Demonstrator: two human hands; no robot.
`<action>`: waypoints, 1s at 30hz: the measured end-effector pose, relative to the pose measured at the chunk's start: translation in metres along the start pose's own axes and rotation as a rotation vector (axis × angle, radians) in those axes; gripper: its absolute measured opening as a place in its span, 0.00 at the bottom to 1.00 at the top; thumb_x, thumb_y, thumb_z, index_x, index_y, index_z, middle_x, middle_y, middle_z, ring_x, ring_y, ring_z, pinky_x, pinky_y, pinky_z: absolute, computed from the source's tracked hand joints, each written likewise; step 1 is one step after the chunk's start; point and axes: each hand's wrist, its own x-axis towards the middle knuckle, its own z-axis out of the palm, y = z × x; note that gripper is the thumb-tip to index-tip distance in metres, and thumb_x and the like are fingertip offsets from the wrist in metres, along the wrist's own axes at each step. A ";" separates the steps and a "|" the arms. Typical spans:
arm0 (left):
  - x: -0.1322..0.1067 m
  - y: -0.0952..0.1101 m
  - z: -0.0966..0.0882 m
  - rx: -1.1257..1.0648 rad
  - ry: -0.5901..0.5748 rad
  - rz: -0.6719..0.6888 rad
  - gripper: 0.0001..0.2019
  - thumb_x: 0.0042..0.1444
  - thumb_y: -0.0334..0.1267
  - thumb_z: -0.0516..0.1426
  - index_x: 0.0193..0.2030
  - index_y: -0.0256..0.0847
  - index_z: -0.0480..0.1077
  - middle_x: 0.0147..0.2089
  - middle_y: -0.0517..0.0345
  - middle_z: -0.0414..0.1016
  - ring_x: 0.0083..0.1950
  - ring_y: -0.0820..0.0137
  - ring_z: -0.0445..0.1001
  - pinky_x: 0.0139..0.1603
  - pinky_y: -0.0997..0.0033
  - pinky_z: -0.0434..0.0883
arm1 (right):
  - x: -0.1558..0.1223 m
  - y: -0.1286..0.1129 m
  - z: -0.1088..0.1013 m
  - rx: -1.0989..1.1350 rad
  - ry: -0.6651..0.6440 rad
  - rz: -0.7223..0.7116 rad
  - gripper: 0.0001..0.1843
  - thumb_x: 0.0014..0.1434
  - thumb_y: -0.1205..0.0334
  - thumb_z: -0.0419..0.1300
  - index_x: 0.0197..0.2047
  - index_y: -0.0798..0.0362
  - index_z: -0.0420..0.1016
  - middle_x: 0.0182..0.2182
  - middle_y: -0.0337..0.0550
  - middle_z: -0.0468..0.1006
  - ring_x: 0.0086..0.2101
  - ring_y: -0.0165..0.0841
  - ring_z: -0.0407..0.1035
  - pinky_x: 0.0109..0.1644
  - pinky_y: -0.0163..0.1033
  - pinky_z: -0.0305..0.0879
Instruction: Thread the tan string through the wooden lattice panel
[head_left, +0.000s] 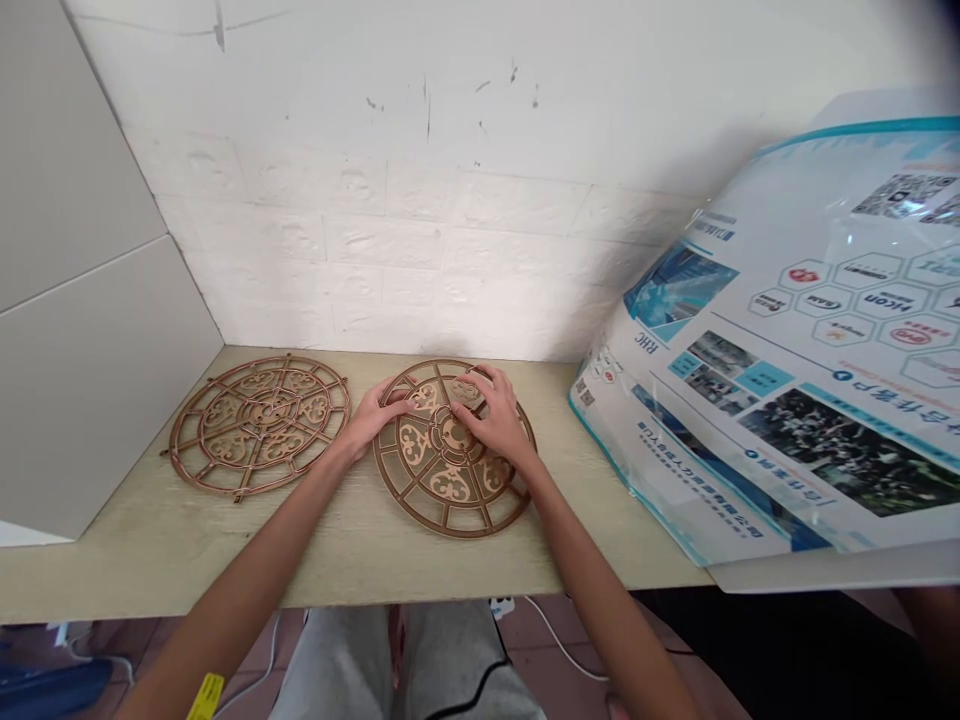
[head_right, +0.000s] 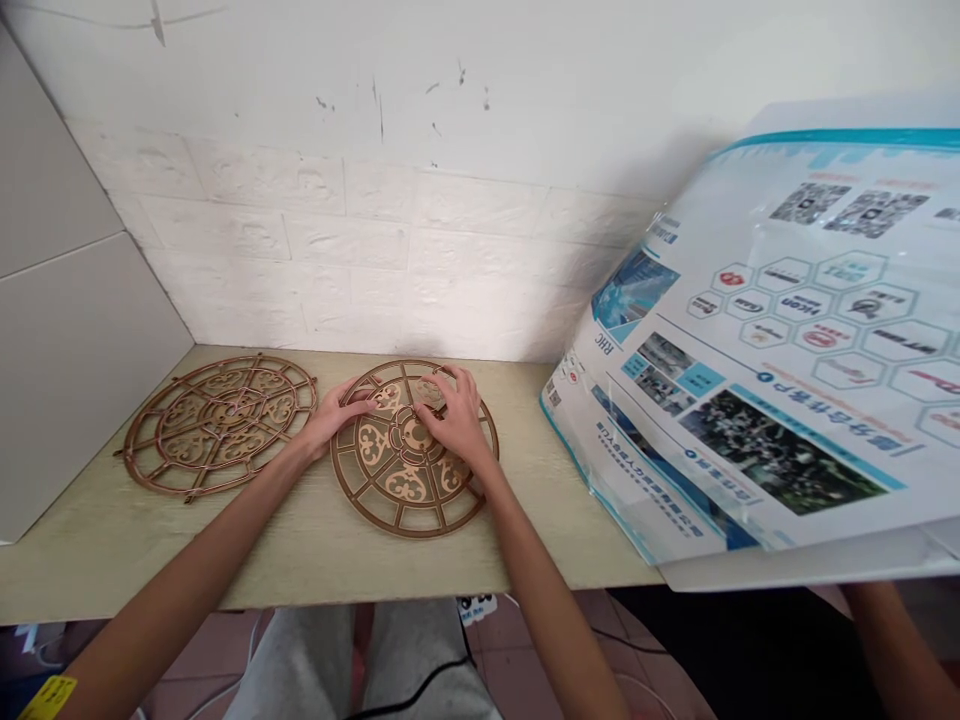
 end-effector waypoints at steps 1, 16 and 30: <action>0.000 0.000 0.000 0.002 0.001 0.003 0.34 0.41 0.38 0.70 0.57 0.37 0.69 0.55 0.46 0.74 0.48 0.65 0.76 0.48 0.70 0.73 | 0.000 0.000 0.001 -0.001 0.000 -0.001 0.24 0.56 0.46 0.58 0.54 0.44 0.72 0.60 0.45 0.62 0.63 0.38 0.54 0.72 0.53 0.53; 0.001 -0.002 -0.001 0.038 -0.003 0.009 0.34 0.42 0.39 0.69 0.58 0.38 0.68 0.55 0.47 0.75 0.48 0.64 0.76 0.48 0.68 0.73 | 0.000 0.000 0.003 0.046 0.011 0.021 0.25 0.56 0.43 0.58 0.53 0.46 0.74 0.60 0.47 0.62 0.63 0.39 0.55 0.72 0.54 0.53; 0.001 -0.002 -0.003 0.056 -0.026 0.016 0.33 0.42 0.39 0.70 0.57 0.38 0.69 0.54 0.47 0.75 0.50 0.63 0.76 0.49 0.68 0.73 | 0.002 -0.003 0.002 0.058 0.028 0.045 0.26 0.52 0.46 0.62 0.53 0.47 0.73 0.59 0.47 0.63 0.63 0.39 0.55 0.71 0.52 0.54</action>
